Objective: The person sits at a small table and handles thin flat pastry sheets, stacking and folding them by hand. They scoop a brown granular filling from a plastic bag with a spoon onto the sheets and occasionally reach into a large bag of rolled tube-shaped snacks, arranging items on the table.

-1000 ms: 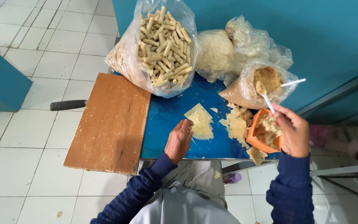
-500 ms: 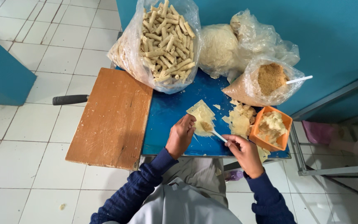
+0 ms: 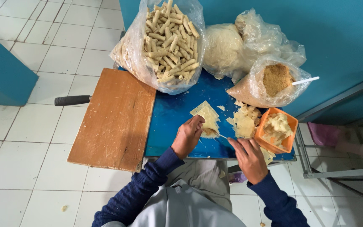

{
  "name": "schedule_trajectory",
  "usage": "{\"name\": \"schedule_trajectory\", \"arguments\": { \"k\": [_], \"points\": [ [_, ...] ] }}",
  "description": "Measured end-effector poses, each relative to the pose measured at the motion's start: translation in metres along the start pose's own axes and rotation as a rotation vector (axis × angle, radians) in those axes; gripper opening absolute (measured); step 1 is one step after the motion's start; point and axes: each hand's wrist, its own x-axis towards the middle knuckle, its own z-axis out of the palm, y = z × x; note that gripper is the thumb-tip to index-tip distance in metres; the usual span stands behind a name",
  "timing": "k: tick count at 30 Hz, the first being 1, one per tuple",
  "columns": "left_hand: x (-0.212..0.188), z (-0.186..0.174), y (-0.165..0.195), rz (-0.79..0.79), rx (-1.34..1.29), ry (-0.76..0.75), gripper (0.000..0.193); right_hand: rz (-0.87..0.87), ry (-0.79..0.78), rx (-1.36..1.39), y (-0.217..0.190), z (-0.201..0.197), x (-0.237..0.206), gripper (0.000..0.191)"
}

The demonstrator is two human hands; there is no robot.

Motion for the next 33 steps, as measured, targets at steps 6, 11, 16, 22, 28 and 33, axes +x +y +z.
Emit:
{"name": "schedule_trajectory", "arguments": {
  "k": [6, 11, 16, 22, 28, 33],
  "points": [
    [-0.002, -0.011, 0.0, 0.042, 0.047, -0.149, 0.043, 0.375, 0.175, 0.196, 0.01, -0.023, -0.003, 0.028],
    [-0.004, -0.013, -0.002, 0.073, 0.156, -0.227, 0.039, 0.525, 0.318, 0.087, 0.045, -0.081, 0.018, 0.022],
    [-0.003, -0.007, -0.007, 0.142, 0.258, -0.225, 0.035, 0.326, 0.383, -0.292, 0.082, -0.082, 0.072, 0.023],
    [-0.005, -0.008, -0.01, 0.125, 0.233, -0.256, 0.038, 0.357, 0.188, 0.154, 0.012, -0.009, 0.061, 0.01],
    [-0.006, -0.007, -0.009, 0.137, 0.233, -0.246, 0.039, 0.428, 0.101, 0.176, -0.025, 0.039, 0.04, 0.012],
    [-0.006, -0.006, -0.011, 0.142, 0.25, -0.251, 0.039, 0.522, 0.111, 0.188, -0.029, 0.051, 0.035, 0.007]
  ]
}}
